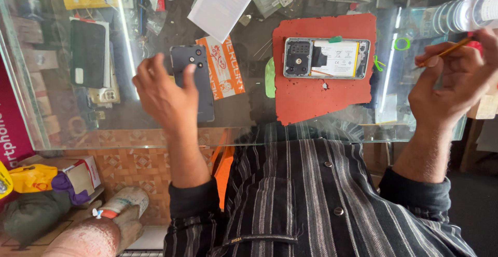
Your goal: The person repairs a smartphone at a glass workbench. They remove the phone's back cover, unscrew and pry internal components with a screwdriver, handle the battery and small parts, then align the back cover and press it back onto the phone body.
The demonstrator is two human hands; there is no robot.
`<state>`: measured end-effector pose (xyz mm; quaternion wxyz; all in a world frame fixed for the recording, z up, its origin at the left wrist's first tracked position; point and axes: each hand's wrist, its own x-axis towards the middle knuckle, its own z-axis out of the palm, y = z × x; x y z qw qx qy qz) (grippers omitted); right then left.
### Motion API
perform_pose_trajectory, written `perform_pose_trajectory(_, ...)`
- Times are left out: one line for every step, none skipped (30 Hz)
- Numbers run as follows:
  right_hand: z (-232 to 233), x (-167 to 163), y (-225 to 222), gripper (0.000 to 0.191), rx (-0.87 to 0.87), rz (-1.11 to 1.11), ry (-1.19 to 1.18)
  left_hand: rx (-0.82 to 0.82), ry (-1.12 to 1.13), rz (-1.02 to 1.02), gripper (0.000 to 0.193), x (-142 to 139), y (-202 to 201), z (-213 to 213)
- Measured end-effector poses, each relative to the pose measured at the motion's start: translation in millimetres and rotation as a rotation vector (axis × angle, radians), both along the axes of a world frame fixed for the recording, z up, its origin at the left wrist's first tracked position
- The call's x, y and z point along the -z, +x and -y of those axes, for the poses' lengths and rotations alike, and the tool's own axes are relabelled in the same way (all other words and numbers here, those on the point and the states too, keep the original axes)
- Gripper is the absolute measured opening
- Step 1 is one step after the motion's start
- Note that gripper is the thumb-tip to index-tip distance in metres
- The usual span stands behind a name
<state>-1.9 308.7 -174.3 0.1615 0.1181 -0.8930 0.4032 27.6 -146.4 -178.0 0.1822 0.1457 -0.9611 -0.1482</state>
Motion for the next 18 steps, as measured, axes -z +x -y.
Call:
perform_pose_trajectory(0,-4,-2,0.061,0.022,0.014,0.087,0.102,0.061,-0.046,0.053,-2,-1,-11)
perform_pose_trajectory(0,-7,-4,0.06,0.043,0.028,0.175,0.205,0.122,-0.09,0.053,-4,-4,-22)
perform_pose_trajectory(-1,-7,-9,0.057,0.064,0.033,0.26,0.357,0.256,-0.081,0.058,-4,-9,-35)
perform_pose_trajectory(-2,-5,-15,0.055,0.083,0.04,0.343,0.51,0.39,-0.071,0.063,-4,-14,-49)
perform_pose_trajectory(-3,-2,-21,0.051,0.104,0.05,0.405,0.597,0.401,-0.026,0.067,-4,-18,-61)
perform_pose_trajectory(-3,4,-26,0.048,0.125,0.061,0.467,0.684,0.41,0.019,0.071,-3,-22,-72)
perform_pose_trajectory(-2,8,-28,0.046,0.139,0.071,0.507,0.74,0.379,0.021,0.075,-2,-29,-82)
perform_pose_trajectory(-1,12,-30,0.044,0.152,0.081,0.548,0.794,0.347,0.023,0.08,1,-37,-90)
perform_pose_trajectory(2,13,-32,0.042,0.157,0.09,0.567,0.846,0.315,0.025,0.085,4,-44,-95)
perform_pose_trajectory(3,13,-32,0.04,0.152,0.072,0.6,0.871,0.305,0.051,0.081,6,-51,-97)
perform_pose_trajectory(5,12,-32,0.038,0.147,0.054,0.632,0.893,0.294,0.078,0.077,8,-57,-99)
perform_pose_trajectory(10,8,-31,0.035,0.132,0.009,0.677,0.914,0.282,0.104,0.074,10,-62,-100)
perform_pose_trajectory(16,2,-32,0.034,0.119,-0.038,0.721,0.943,0.245,0.111,0.069,12,-66,-98)
perform_pose_trajectory(23,-5,-33,0.035,0.007,-0.043,0.635,0.973,0.211,0.117,0.065,14,-69,-95)
perform_pose_trajectory(32,-13,-35,0.038,-0.105,-0.048,0.549,1.0,0.176,0.124,0.06,15,-72,-93)
perform_pose_trajectory(41,-20,-38,0.04,-0.216,-0.054,0.459,1.02,0.153,0.088,0.058,17,-74,-90)
perform_pose_trajectory(52,-26,-40,0.044,-0.323,-0.055,0.428,1.04,0.131,0.053,0.057,18,-77,-88)
perform_pose_trajectory(63,-30,-43,0.047,-0.431,-0.056,0.395,1.06,0.11,0.018,0.056,20,-78,-87)
